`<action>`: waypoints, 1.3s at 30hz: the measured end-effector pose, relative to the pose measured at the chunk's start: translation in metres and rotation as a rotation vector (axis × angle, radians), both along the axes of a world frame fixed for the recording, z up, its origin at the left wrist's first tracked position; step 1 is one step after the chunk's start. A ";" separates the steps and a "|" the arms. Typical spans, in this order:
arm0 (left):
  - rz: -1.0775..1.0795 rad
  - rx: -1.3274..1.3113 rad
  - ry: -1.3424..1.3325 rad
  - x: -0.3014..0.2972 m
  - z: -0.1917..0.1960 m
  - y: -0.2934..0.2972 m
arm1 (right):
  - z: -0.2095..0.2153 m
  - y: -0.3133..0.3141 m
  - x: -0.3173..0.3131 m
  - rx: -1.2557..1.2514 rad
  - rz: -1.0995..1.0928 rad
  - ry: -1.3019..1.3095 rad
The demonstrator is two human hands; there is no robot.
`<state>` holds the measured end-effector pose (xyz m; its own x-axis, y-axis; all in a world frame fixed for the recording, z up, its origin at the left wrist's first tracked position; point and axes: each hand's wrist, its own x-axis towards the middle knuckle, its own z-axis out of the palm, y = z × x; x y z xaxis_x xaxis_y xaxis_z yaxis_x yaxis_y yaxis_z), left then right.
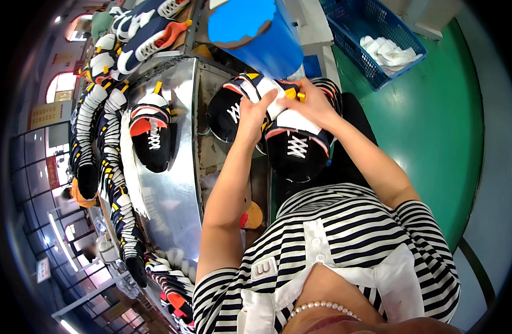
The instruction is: The person picks up pairs of shoe uppers, applies a yellow adhesive label to the heel area of each shoe, and places them into a stack.
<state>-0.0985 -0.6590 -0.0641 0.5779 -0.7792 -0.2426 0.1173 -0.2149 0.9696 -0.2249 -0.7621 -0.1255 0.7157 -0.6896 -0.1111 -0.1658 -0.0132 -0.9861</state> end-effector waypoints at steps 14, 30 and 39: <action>0.167 0.110 0.499 0.034 -0.034 -0.059 | -0.019 -0.048 0.009 0.847 -0.052 -0.239; 0.952 -0.355 -0.488 0.092 0.119 0.170 | -0.024 -0.028 -0.018 1.151 0.221 -0.243; 0.741 -0.267 -0.282 0.265 0.031 0.142 | 0.034 0.042 -0.020 0.773 -0.031 -0.398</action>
